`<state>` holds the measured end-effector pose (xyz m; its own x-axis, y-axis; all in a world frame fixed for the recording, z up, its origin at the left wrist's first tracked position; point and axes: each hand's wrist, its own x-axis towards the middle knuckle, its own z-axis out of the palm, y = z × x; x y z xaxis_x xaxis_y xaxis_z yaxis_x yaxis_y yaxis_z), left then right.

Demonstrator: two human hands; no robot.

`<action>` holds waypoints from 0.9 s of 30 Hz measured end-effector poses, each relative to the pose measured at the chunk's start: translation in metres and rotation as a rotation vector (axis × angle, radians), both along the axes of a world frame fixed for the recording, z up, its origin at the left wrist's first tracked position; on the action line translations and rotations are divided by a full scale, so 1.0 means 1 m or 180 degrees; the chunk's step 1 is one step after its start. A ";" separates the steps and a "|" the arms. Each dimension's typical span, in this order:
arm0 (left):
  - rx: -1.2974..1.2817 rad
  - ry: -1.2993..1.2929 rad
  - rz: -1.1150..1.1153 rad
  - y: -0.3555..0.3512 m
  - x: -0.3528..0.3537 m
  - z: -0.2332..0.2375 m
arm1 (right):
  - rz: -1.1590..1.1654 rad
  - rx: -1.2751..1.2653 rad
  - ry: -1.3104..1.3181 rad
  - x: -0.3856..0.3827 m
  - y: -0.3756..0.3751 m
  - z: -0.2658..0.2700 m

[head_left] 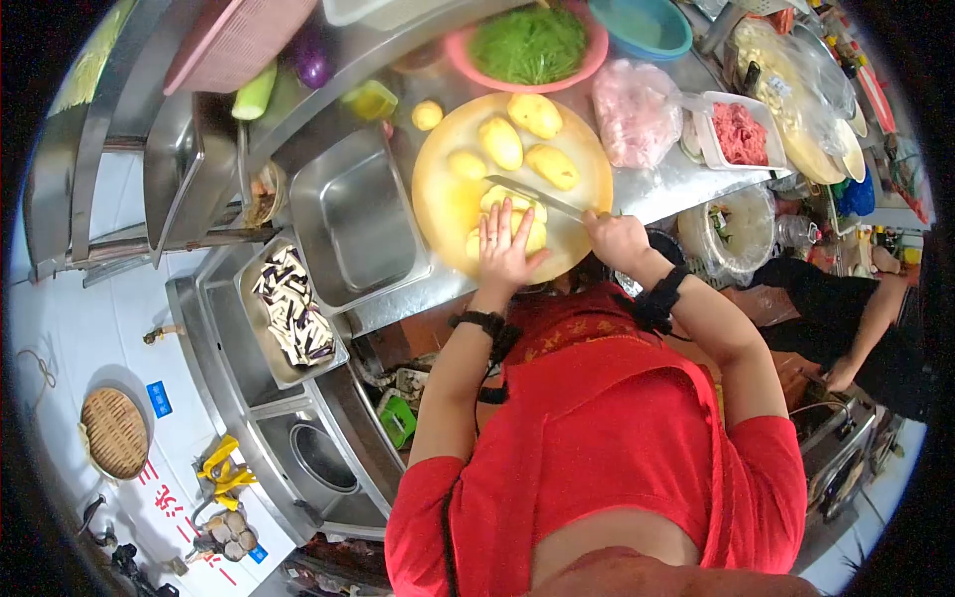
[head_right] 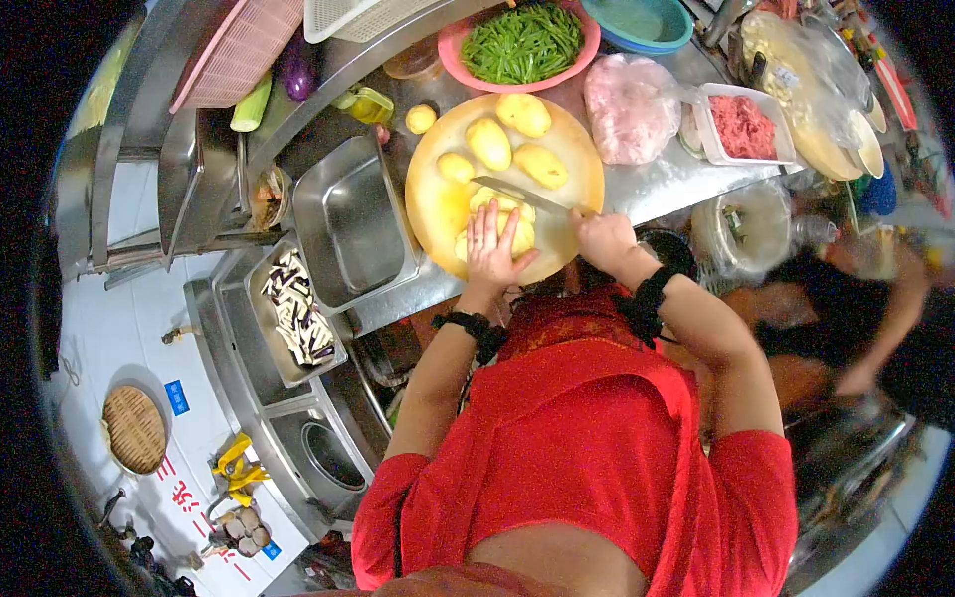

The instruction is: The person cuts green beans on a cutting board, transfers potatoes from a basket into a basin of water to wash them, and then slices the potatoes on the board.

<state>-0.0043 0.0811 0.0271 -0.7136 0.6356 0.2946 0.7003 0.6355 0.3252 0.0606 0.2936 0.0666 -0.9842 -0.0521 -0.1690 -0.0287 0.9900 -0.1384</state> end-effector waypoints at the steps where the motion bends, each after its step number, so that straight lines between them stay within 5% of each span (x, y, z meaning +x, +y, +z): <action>1: -0.0155 0.0135 -0.0037 -0.004 -0.001 -0.010 | 0.0065 0.0074 0.0005 0.002 -0.002 -0.001; 8: 0.0028 0.0250 -0.0125 -0.012 -0.002 -0.002 | 0.0096 -0.0047 -0.0014 0.000 0.001 0.014; 12: 0.1224 -0.0012 0.1112 0.006 -0.017 0.025 | -0.0094 -0.0238 0.0421 0.003 0.001 0.011; 18: 0.0769 0.0318 -0.0205 0.010 -0.028 0.037 | -0.0060 -0.0255 0.0543 0.009 -0.003 0.030; 27: 0.0934 0.0036 -0.0195 0.007 -0.019 0.035 | -0.0191 -0.0060 0.0440 0.032 0.009 0.039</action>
<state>-0.0231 0.0883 0.0620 -0.6721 0.5639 0.4799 0.7391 0.4719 0.4807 0.0924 0.3026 0.1056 -0.9995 0.0055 -0.0313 0.0103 0.9877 -0.1559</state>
